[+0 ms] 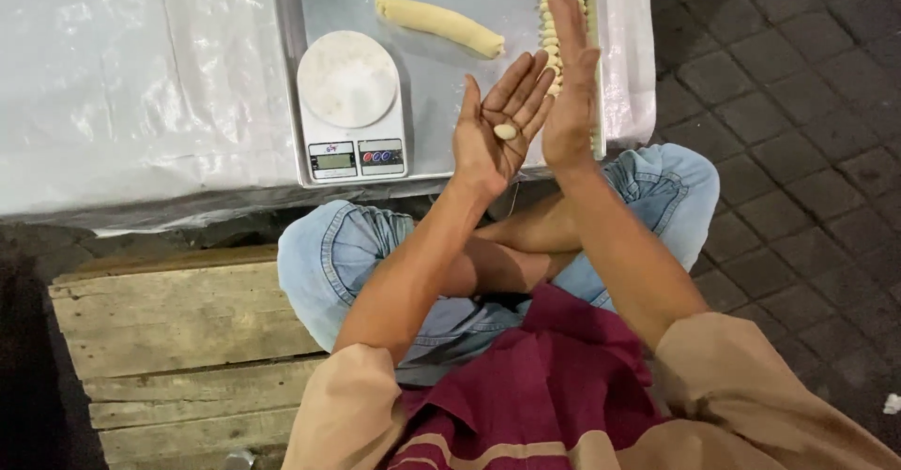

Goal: The person sits cross-legged and repeatedly pinches off small pieces of dough from a long log, rolls them into balls between their palms, and places them in a metal tray. A digital scale is visible on the tray but is not used during the clip.

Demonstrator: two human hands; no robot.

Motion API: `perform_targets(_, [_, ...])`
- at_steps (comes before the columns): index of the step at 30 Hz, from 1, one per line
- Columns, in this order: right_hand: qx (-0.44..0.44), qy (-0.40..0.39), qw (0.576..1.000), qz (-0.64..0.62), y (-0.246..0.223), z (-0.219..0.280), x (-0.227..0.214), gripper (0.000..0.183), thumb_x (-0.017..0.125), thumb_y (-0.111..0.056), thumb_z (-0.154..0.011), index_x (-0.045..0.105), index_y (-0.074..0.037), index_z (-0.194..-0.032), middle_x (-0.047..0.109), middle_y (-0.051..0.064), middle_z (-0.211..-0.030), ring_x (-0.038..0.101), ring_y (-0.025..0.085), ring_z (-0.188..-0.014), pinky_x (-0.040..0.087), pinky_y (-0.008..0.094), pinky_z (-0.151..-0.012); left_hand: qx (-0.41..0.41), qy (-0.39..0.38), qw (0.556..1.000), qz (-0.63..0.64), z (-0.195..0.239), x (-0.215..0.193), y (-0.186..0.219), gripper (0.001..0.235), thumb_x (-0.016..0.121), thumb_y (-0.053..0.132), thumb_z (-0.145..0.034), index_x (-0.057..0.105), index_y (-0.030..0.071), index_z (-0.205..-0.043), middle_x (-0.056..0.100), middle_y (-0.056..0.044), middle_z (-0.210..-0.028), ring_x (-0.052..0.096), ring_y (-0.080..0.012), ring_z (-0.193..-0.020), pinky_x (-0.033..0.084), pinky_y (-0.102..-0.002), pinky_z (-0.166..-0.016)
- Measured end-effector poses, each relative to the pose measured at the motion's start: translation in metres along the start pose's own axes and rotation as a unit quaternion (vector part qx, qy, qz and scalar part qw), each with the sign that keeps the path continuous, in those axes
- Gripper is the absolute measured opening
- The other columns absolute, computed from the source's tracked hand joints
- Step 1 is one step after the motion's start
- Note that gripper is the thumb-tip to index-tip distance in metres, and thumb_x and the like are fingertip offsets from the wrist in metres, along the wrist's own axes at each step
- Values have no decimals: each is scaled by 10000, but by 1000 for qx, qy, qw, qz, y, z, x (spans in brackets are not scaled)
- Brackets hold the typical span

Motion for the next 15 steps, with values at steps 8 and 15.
perform_targets(8, [-250,-67,920,293,-19,23,-13,217,863,-45,-950,796,-127,-1139,678,24,-1036,635,244,-1015,299,430,-1037,36,7,988,-150,0,20,7,792,307,640,-1105,451,10,-1563,431,-196,-1609,313,-332,-1563,202,-437,-1341])
perform_targets(15, [-84,-73,979,171,38,5,-80,155,776,84,-1027,742,18,-1163,671,160,-1124,654,238,-989,547,322,-862,53,201,945,-254,-8,23,13,828,274,632,-984,426,34,-1535,450,-190,-1607,404,-375,-1520,338,-506,-1230])
Point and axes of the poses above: each hand's wrist, its own z-axis away from the middle knuckle, its own x-axis out of the palm, y = z × x, the point moved 1 cm from there along -z, towards the middle knuckle
